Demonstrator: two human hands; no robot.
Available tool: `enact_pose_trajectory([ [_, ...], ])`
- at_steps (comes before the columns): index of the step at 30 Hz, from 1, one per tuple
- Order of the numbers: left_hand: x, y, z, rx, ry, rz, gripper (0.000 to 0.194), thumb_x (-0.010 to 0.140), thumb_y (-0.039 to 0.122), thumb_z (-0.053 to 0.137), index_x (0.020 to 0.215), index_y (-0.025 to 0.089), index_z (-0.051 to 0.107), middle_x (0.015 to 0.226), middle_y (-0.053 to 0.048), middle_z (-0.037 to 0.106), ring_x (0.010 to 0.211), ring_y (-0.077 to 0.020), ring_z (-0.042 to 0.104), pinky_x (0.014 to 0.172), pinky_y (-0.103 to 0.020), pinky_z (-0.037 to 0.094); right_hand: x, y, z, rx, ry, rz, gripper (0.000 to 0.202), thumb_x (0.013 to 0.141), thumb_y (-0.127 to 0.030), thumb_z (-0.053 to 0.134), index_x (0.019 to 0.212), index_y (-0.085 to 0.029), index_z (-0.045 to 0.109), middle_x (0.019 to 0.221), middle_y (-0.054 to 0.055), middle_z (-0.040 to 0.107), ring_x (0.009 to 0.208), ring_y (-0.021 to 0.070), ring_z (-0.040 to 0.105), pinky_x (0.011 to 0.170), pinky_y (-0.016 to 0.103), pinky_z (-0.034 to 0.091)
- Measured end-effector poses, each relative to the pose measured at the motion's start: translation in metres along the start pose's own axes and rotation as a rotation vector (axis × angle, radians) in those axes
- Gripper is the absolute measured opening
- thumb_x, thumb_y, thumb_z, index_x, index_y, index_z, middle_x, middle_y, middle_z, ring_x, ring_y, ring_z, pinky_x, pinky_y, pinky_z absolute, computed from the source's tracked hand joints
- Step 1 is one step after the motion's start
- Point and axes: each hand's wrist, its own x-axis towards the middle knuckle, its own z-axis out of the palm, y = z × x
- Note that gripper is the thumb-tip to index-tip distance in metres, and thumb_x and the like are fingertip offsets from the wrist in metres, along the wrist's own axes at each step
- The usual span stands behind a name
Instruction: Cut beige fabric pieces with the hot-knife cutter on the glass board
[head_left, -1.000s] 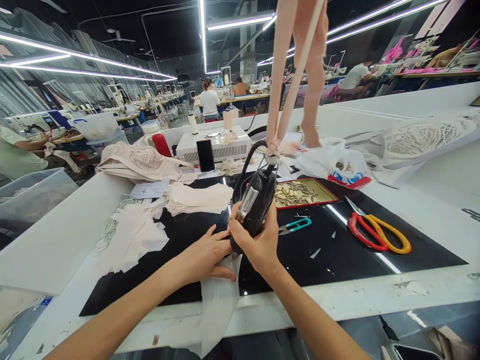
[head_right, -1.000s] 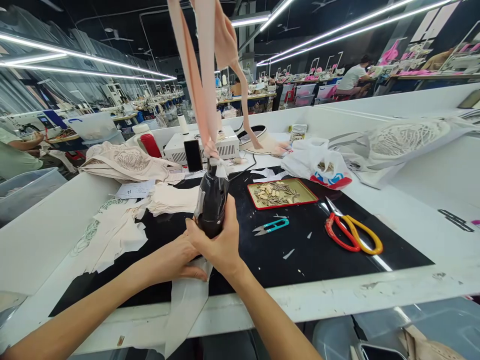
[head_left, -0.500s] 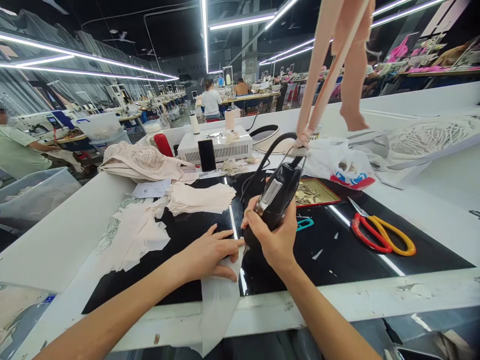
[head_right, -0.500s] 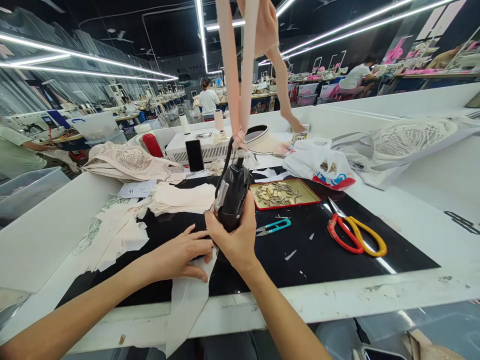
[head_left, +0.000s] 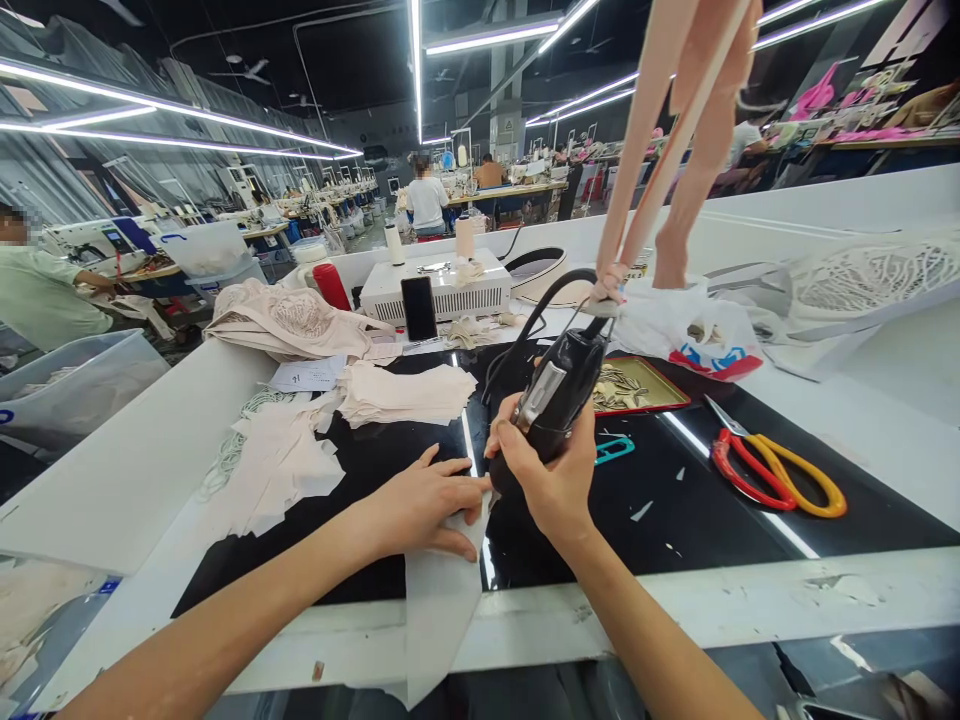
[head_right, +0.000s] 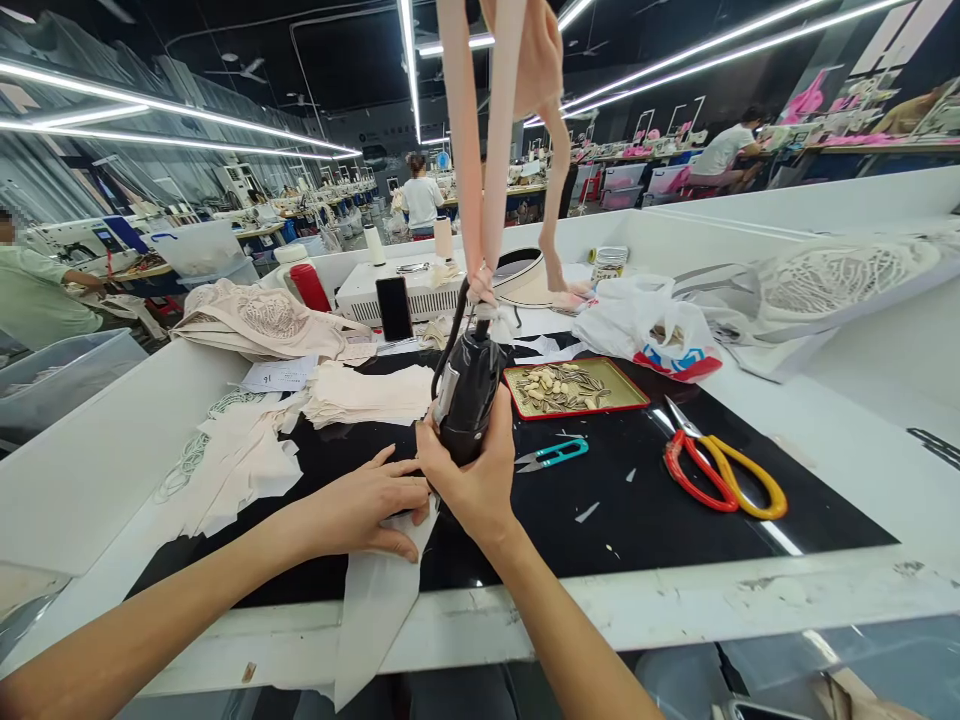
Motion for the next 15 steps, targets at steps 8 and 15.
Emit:
enact_pose_trajectory([
  [8,0.0046,0.0037,-0.0068,-0.055,-0.102,-0.060,0.026,0.089,0.030,0.086,0.093,0.021,0.061,0.125,-0.003,0.073,0.152,-0.0359,0.044,0.124,-0.079,0.019,-0.0053,-0.0088,0.0026,0.105,-0.022,0.038,0.049,0.081,-0.023,0.078,0.121,-0.029,0.050,0.084,-0.008,0.067,0.060,0.0112,0.064,0.059,0.029,0.058],
  [15,0.0075,-0.0018,-0.0014,-0.056,-0.096,-0.046,0.028,0.088,0.029,0.086,0.093,0.022,0.060,0.130,-0.003,0.072,0.155,-0.0361,0.040,0.126,-0.077,0.015,-0.0098,-0.0093,0.0014,0.105,-0.021,0.011,0.047,0.080,-0.017,0.076,0.119,-0.029,0.053,0.084,-0.007,0.069,0.060,0.0114,0.066,0.058,0.029,0.059],
])
